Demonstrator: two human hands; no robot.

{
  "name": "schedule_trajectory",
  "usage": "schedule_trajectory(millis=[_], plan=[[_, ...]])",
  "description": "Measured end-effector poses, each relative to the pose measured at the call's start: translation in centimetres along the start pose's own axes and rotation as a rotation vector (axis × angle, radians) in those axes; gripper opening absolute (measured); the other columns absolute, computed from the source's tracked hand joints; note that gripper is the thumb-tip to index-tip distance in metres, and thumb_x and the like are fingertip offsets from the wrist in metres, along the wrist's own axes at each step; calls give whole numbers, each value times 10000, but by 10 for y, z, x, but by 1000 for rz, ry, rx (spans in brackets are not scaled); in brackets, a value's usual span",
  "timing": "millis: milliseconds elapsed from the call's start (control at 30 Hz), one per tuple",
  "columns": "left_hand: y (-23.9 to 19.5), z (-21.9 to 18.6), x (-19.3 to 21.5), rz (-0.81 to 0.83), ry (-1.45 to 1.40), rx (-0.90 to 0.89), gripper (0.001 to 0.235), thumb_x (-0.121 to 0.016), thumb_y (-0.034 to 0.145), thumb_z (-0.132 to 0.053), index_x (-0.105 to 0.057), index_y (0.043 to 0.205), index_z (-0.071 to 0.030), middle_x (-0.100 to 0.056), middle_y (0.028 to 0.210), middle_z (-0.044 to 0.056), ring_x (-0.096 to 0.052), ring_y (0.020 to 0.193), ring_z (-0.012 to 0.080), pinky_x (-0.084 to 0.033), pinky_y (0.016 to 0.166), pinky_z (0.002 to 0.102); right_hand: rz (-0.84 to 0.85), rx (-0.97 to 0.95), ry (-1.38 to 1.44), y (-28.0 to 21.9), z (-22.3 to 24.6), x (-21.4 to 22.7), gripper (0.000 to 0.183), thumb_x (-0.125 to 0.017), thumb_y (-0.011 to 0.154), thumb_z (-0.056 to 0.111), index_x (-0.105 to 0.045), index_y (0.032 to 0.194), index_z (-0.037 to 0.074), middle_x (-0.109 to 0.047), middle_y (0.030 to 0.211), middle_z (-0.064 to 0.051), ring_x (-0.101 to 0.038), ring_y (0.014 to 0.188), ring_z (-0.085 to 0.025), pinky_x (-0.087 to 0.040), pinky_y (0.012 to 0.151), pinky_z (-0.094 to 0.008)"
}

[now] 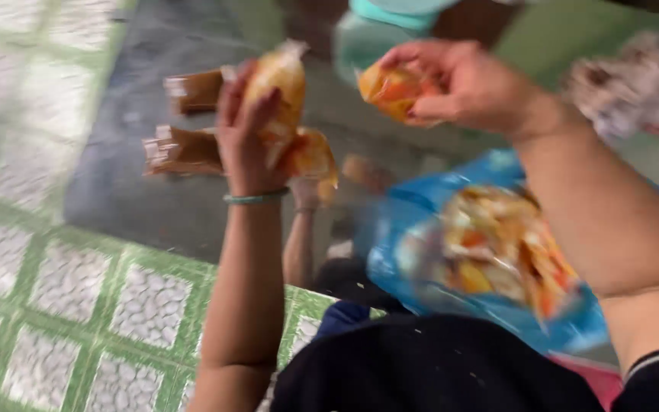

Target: Bagging individual food packets into a larger plastic bag and tying it to a motorcycle.

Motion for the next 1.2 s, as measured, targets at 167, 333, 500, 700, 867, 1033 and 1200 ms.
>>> schedule_trajectory(millis=[167, 333, 500, 700, 867, 1033, 1200], plan=[[-92, -12, -189, 675, -272, 180, 519, -809, 916, -31, -589, 1386, -27, -655, 1336, 109, -641, 1207, 213, -537, 1123, 372, -218, 78, 51, -198, 21, 77, 678, -683, 843, 109, -463, 1484, 101, -616, 1350, -28, -626, 1222, -126, -584, 938, -321], [-188, 121, -247, 951, -43, 352, 514, -858, 846, 6, -641, 1310, -15, -649, 1314, 81, -613, 1194, 174, -513, 1120, 340, -575, -182, 51, -299, -147, 35, 827, -797, 774, 120, -441, 1520, 106, -652, 1295, -91, -653, 1156, -207, -565, 962, -380], [-225, 224, -216, 1054, 991, 33, 555, -909, 707, -360, -734, 1186, -141, -740, 1160, 64, -686, 1099, 268, -557, 1015, 418, -805, -312, -195, -332, -194, 17, 837, -779, 712, 31, -443, 1473, 129, -551, 1436, -174, -569, 1311, -316, -505, 1043, -401], [-242, 197, -242, 1126, 1295, -316, 566, -850, 676, -446, -748, 1160, -170, -617, 1235, 155, -530, 1162, 391, -448, 975, 515, -688, -219, -440, -359, -170, 64, 803, -711, 767, 67, -428, 1511, 169, -465, 1561, -244, -412, 1481, -389, -370, 1169, -440], [-232, 212, -223, 1241, 1156, -146, 528, -846, 766, -566, -757, 1159, -225, -634, 1275, 121, -535, 1264, 330, -433, 1071, 482, -789, -372, -685, -369, -216, 92, 781, -777, 805, 214, -447, 1511, 159, -513, 1486, -250, -489, 1378, -424, -436, 1110, -484], [-158, 127, -172, 867, 1702, -394, 868, -868, 640, -617, -614, 1344, -177, -535, 1410, 178, -446, 1323, 409, -350, 1043, 616, -888, -652, -696, -368, -244, 114, 697, -788, 821, 339, -531, 1442, 153, -644, 1254, -218, -621, 1126, -435, -504, 927, -542], [-128, 105, 19, 620, 2034, 380, 1149, -945, 606, -620, -437, 1445, -22, -577, 1273, 276, -629, 1120, 418, -556, 915, 470, -1092, -600, -1019, -415, -246, 166, 166, -744, 984, 237, -739, 1050, 85, -692, 776, -155, -683, 761, -381, -555, 726, -496]])
Point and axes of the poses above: each hand's wrist, its own y-axis towards the middle knuckle, its own x-axis out of the back of the hand, z = x × y, the point moved 9 cm from there along y, towards the middle knuckle
